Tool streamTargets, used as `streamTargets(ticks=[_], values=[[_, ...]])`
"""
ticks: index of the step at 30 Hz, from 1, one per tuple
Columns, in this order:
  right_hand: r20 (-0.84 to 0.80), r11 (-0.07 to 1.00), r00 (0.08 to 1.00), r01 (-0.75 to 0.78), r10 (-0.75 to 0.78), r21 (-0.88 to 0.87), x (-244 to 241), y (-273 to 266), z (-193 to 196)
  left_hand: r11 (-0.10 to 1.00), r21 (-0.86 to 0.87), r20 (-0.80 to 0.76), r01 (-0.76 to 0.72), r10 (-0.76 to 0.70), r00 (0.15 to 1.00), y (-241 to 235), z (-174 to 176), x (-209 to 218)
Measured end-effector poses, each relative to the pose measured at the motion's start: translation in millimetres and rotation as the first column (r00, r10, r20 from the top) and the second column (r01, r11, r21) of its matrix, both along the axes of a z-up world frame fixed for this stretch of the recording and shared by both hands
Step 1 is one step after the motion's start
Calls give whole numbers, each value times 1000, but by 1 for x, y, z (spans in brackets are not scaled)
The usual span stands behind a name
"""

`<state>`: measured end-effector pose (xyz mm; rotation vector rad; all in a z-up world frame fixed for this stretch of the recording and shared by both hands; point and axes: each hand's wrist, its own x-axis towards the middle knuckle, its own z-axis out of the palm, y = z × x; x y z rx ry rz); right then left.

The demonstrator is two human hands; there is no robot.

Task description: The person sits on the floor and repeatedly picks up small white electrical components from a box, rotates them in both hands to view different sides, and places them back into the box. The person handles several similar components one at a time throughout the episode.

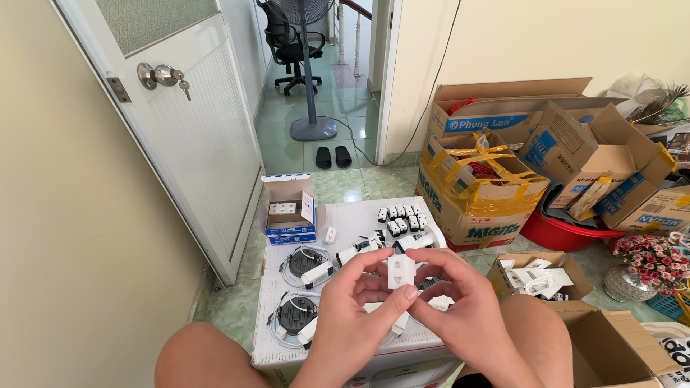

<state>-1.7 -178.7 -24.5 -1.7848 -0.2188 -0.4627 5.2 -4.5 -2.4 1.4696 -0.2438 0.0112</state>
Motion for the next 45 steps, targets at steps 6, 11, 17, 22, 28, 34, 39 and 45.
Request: streamTargets(ticks=[6, 11, 17, 22, 28, 34, 39, 45], values=[[-39, 999, 999, 18, -16, 45, 0, 3, 2, 987, -161, -154, 21, -46, 987, 0, -7, 3], [-49, 990, 996, -66, 72, 128, 0, -1, -4, 977, -210, -203, 36, -79, 976, 0, -8, 2], [-61, 981, 991, -106, 117, 161, -2, 0, 3, 933, -352, -207, 72, -152, 966, -1, -10, 0], [57, 948, 974, -226, 219, 223, -4, 3, 9, 909, -400, -232, 116, -223, 947, -1, -12, 0], [14, 985, 994, -108, 108, 137, -3, 3, 5, 986, -166, -23, -7, 4, 1000, -3, -14, -1], [97, 995, 991, -95, 97, -31, -2, 3, 4, 982, -183, -109, 36, -57, 992, -3, -9, -1], [-13, 995, 997, -73, 74, 62, -2, 4, 5, 969, -245, -144, 41, -79, 986, -3, -13, 2], [-24, 991, 995, -95, 98, 99, -1, 1, 3, 964, -258, -115, 68, -101, 988, -2, -16, 4]])
